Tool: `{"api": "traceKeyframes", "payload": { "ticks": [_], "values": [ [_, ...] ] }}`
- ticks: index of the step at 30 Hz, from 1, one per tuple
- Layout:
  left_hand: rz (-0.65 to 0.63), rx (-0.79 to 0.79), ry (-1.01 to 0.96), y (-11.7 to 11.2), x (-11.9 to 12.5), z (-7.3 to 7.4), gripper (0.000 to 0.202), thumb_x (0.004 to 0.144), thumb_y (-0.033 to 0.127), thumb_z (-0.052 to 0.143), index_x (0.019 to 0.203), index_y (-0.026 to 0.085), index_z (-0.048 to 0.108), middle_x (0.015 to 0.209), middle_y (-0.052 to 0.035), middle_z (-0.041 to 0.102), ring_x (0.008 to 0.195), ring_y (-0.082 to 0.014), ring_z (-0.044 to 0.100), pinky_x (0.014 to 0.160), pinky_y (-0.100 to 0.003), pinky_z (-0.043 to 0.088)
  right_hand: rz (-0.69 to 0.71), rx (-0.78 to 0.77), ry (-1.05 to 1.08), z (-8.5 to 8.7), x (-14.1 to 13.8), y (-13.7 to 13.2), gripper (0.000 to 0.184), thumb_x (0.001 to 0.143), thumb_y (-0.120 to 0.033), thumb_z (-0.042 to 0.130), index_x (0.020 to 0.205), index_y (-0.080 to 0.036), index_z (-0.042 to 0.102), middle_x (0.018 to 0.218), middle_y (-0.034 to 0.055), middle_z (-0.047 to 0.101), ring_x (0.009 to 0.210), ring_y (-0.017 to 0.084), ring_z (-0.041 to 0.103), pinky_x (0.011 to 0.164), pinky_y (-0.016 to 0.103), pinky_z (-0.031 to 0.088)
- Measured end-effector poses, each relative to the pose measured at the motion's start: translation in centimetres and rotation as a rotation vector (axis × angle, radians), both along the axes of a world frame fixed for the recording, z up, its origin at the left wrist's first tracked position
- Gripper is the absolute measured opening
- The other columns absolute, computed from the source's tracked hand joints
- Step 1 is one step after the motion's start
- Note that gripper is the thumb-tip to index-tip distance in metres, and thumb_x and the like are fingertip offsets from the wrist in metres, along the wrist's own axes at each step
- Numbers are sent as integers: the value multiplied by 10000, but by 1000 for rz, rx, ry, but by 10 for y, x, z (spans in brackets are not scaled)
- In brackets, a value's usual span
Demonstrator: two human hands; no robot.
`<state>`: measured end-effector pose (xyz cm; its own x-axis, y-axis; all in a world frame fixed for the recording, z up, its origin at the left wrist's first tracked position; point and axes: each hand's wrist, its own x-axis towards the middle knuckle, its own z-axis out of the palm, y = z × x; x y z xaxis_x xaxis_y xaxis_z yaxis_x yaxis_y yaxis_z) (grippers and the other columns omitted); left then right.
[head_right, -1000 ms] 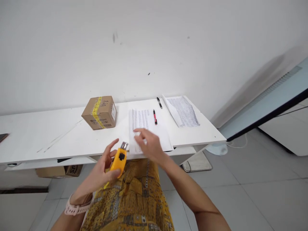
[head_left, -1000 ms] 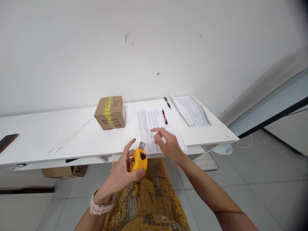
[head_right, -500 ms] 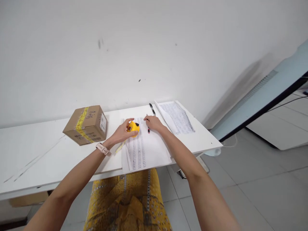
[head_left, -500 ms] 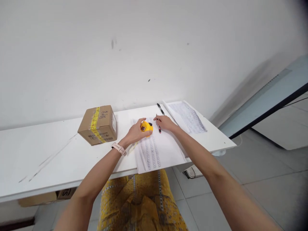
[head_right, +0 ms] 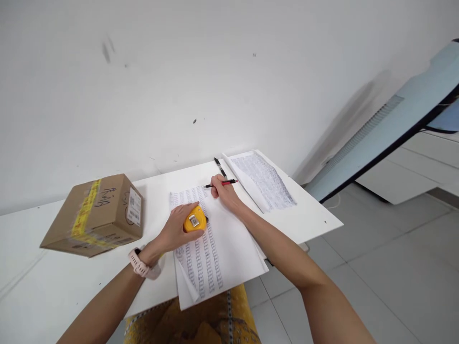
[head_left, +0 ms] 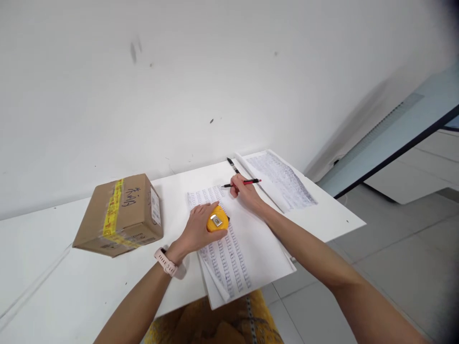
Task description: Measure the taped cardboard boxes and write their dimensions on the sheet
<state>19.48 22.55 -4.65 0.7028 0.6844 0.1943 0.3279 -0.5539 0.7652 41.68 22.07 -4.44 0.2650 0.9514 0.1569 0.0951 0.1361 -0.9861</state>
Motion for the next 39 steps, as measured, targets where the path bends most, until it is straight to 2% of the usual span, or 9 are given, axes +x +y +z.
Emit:
{"api": "traceKeyframes", "payload": {
  "ticks": [2, 5, 9, 14, 20, 25, 30, 39],
  "values": [
    [-12, -26, 8, 0, -1, 0, 737, 726, 420, 782, 1403, 284, 526, 1423, -98, 566, 1379, -369, 412, 1174, -516, 155, 53, -32, 53, -6, -3, 0, 464, 894, -652, 423, 904, -212, 569, 655, -8, 604, 658, 153, 574, 699, 310, 459],
    [-15, -89, -15, -2, -1, 3, 733, 716, 406, 792, 1393, 293, 534, 1450, -80, 553, 1416, -352, 388, 1208, -499, 84, 80, -80, 32, -13, -2, 2, 444, 841, -622, 549, 921, -191, 622, 830, 39, 665, 774, 163, 598, 765, 318, 466],
    [12, -117, -9, -4, 1, 6, 732, 684, 362, 810, 1367, 282, 557, 1413, -88, 589, 1410, -360, 405, 1211, -518, 93, 12, -111, -66, -15, -2, 2, 315, 765, -497, 687, 764, -201, 580, 680, -23, 580, 646, 138, 521, 655, 294, 423],
    [0, -23, 106, -5, 3, 6, 761, 727, 394, 764, 1419, 233, 490, 1441, -129, 558, 1421, -353, 393, 1211, -530, 131, -28, -116, -64, -15, -3, 2, 274, 763, -426, 691, 742, -223, 509, 610, -41, 560, 569, 134, 489, 569, 279, 375],
    [-29, 115, 288, -6, 2, 6, 793, 783, 416, 691, 1477, 199, 373, 1488, -112, 513, 1449, -284, 363, 1228, -486, 155, -164, -74, -267, -17, -2, 1, 296, 768, -305, 618, 600, -232, 386, 551, -58, 389, 551, 124, 365, 529, 272, 287],
    [-26, 147, 305, -8, 2, 4, 788, 791, 434, 675, 1476, 200, 363, 1484, -110, 518, 1448, -279, 365, 1230, -484, 169, -120, -51, -282, -18, -3, 2, 282, 782, -306, 602, 608, -234, 391, 567, -50, 388, 575, 132, 372, 548, 277, 294],
    [-26, 149, 311, -7, 2, 4, 798, 794, 446, 675, 1477, 177, 362, 1485, -117, 515, 1449, -276, 364, 1231, -485, 171, -119, -47, -297, -20, -3, 2, 279, 784, -304, 600, 613, -234, 391, 576, -47, 388, 583, 134, 374, 553, 276, 296],
    [-24, 136, 305, -8, 3, 7, 781, 793, 429, 673, 1472, 199, 361, 1479, -113, 522, 1445, -284, 371, 1228, -499, 172, -119, -59, -344, -17, -4, 2, 268, 767, -309, 585, 609, -234, 383, 568, -49, 386, 560, 127, 358, 536, 274, 271]
  ]
}}
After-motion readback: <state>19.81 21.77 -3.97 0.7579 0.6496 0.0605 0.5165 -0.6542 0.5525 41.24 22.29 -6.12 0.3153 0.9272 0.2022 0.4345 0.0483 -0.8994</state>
